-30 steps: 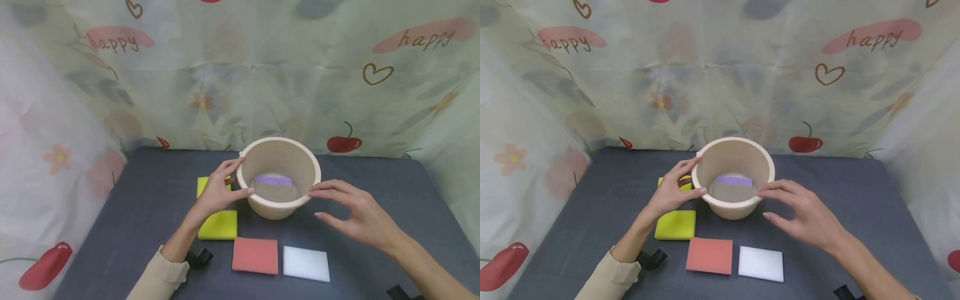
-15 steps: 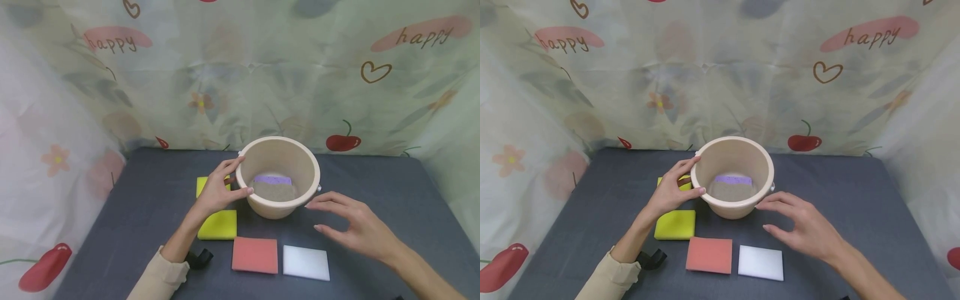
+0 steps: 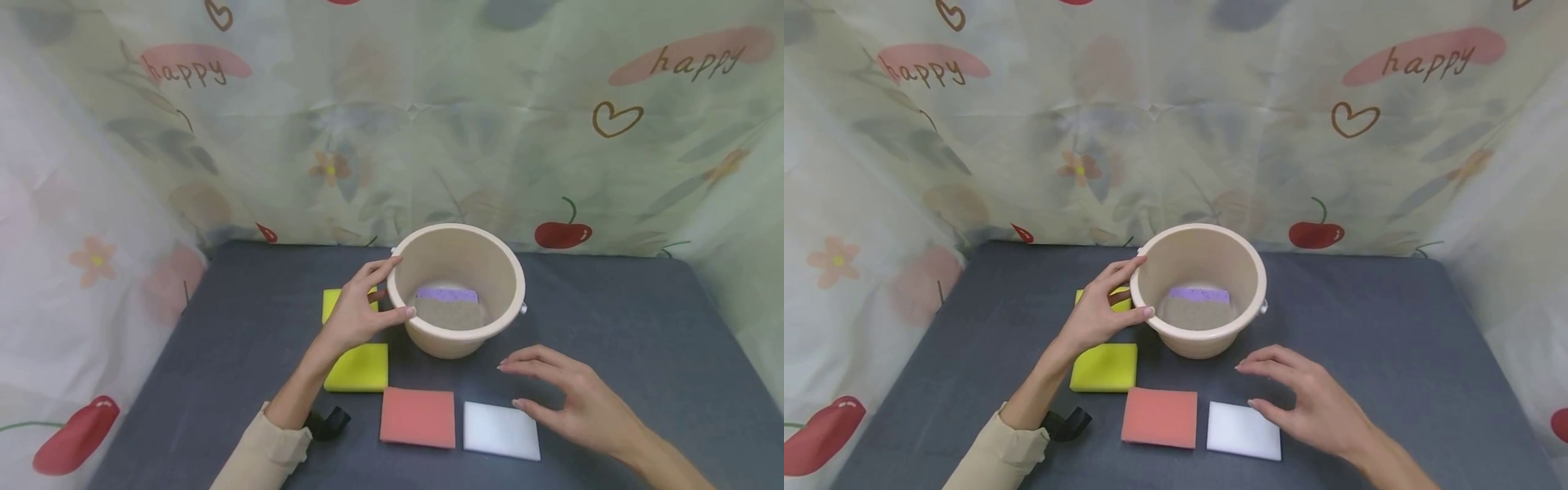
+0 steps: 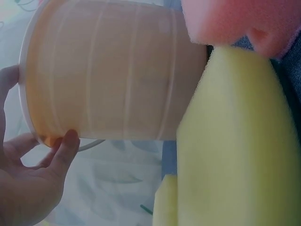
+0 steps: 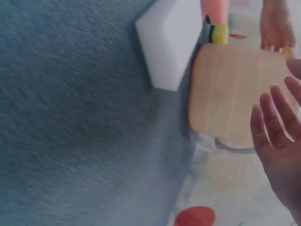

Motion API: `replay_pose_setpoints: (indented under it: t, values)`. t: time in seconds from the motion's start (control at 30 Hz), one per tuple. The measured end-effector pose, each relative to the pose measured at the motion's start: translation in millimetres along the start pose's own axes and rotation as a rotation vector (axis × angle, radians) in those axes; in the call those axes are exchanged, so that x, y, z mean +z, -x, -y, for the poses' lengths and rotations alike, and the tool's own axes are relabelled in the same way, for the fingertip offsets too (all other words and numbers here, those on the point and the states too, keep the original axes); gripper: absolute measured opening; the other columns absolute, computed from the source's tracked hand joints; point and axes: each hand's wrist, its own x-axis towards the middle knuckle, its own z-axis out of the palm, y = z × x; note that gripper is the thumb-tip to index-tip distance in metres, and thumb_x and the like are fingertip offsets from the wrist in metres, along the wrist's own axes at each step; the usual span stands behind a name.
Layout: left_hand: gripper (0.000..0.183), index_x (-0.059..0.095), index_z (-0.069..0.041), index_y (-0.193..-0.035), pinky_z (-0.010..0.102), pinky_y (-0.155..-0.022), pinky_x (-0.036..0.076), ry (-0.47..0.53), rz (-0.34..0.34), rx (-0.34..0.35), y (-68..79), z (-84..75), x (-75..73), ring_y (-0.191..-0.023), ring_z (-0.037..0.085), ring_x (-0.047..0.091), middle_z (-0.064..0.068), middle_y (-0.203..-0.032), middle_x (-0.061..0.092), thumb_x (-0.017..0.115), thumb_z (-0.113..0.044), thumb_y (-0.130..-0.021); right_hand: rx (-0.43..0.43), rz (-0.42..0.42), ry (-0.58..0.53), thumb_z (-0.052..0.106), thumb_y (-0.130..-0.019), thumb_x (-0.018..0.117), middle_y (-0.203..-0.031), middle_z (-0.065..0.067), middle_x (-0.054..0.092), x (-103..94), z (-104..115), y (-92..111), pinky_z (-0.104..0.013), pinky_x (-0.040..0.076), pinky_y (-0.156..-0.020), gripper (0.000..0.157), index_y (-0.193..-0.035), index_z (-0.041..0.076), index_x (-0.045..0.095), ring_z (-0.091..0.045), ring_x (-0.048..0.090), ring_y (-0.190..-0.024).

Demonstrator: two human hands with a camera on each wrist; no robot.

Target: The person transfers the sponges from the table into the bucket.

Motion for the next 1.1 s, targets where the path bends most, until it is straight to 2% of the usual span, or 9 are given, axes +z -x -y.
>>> replay_pose_setpoints:
  t: [0.27, 0.5, 0.57, 0.73, 0.87, 1.1]
  values:
    - [0.078, 0.043, -0.003, -0.15, 0.046, -0.104, 0.046, 0.0, -0.003, 0.006, 0.6, 1.3, 0.8, -0.129, 0.034, 0.049, 0.02, -0.144, 0.044, 0.081, -0.01, -0.082, 0.094, 0.042, -0.006, 0.008, -0.072, 0.088, -0.121, 0.014, 0.062, 14.4, -1.1, 17.4, -0.009, 0.042, -0.094, 0.061, -0.124, 0.03, 0.066, -0.004, 0.06, -0.106]
    - [0.078, 0.044, -0.003, -0.149, 0.047, -0.104, 0.046, 0.004, -0.005, 0.007, 0.6, 1.2, 1.0, -0.129, 0.033, 0.049, 0.021, -0.144, 0.044, 0.082, -0.01, -0.082, 0.1, 0.075, -0.019, 0.013, -0.076, 0.087, -0.123, 0.012, 0.061, 30.1, -2.2, 32.1, -0.008, 0.04, -0.095, 0.052, -0.123, 0.023, 0.068, -0.006, 0.06, -0.107]
    - [0.078, 0.044, -0.004, -0.149, 0.047, -0.104, 0.046, 0.004, -0.007, 0.007, 0.7, 1.0, 0.8, -0.129, 0.033, 0.049, 0.02, -0.144, 0.044, 0.082, -0.011, -0.082, 0.135, 0.101, -0.017, 0.016, -0.078, 0.086, -0.123, 0.014, 0.06, 33.2, -2.0, 35.9, -0.008, 0.041, -0.094, 0.049, -0.123, 0.023, 0.068, -0.005, 0.059, -0.107]
    - [0.078, 0.044, -0.004, -0.149, 0.046, -0.104, 0.046, 0.002, -0.008, 0.006, 0.5, 0.9, 1.3, -0.128, 0.032, 0.05, 0.019, -0.144, 0.045, 0.082, -0.012, -0.082, 0.222, 0.154, 0.03, 0.024, -0.08, 0.085, -0.124, 0.019, 0.059, 37.9, -1.7, 42.3, -0.02, 0.051, -0.089, 0.047, -0.124, 0.029, 0.068, -0.003, 0.059, -0.107]
    - [0.078, 0.044, -0.005, -0.149, 0.046, -0.104, 0.046, -0.002, -0.01, 0.0, 0.2, 0.6, 1.7, -0.128, 0.032, 0.05, 0.019, -0.143, 0.045, 0.082, -0.012, -0.082, 0.274, 0.21, 0.056, 0.035, -0.083, 0.082, -0.128, 0.018, 0.059, 41.1, -2.6, 47.8, -0.03, 0.054, -0.089, 0.048, -0.128, 0.033, 0.066, -0.003, 0.057, -0.112]
    - [0.077, 0.045, -0.004, -0.149, 0.047, -0.104, 0.046, -0.001, -0.021, 0.006, 0.5, 1.7, 1.1, -0.128, 0.033, 0.049, 0.019, -0.144, 0.045, 0.082, -0.01, -0.082, 0.209, 0.221, 0.064, 0.037, -0.085, 0.079, -0.134, 0.012, 0.058, 47.4, -5.9, 53.7, -0.026, 0.052, -0.089, 0.049, -0.131, 0.033, 0.064, -0.007, 0.056, -0.115]
